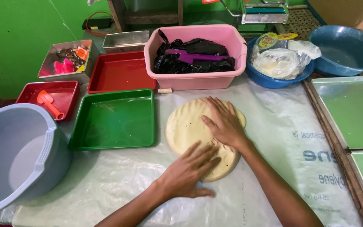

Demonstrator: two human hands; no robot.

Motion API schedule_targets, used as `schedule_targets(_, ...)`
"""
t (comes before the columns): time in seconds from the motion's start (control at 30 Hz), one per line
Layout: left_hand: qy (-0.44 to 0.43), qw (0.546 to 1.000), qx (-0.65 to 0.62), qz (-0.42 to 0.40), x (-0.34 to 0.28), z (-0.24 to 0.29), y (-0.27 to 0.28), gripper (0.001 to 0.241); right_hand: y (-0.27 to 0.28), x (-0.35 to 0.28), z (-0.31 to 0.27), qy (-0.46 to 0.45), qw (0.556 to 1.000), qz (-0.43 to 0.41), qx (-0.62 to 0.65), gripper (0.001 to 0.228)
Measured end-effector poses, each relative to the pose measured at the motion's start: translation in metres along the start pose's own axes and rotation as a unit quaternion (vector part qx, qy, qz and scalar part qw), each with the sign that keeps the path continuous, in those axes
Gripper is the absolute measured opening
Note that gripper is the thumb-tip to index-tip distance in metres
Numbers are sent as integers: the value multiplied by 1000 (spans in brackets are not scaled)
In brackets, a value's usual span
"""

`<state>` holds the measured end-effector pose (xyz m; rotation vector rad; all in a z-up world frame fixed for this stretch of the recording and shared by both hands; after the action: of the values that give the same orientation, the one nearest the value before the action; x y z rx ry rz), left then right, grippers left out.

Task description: Kneading and portioning dough on a workbench.

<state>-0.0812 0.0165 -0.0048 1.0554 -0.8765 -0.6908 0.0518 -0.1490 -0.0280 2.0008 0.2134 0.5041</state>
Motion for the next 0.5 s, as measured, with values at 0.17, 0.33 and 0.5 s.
schedule_targets(0.17,-13,999,21,41,-2,-7,-2,84,34,-14,-7,-81,960,28,266,57)
schedule_targets(0.33,-54,991,94,77,-5,-14,-22,70,59,-40,-20,-64,966,51,245,50)
schedule_targets(0.5,-77,985,86,132,-2,-15,-15,44,74,-57,-42,38,981,21,187,50)
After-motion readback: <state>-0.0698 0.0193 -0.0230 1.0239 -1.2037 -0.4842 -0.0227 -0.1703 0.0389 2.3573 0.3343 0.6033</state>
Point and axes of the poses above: each hand's wrist, its own x-axis towards the middle knuckle, its own y-axis out of the back of the hand, z = x × y, the point moved 3 cm from there along x, towards the middle knuckle
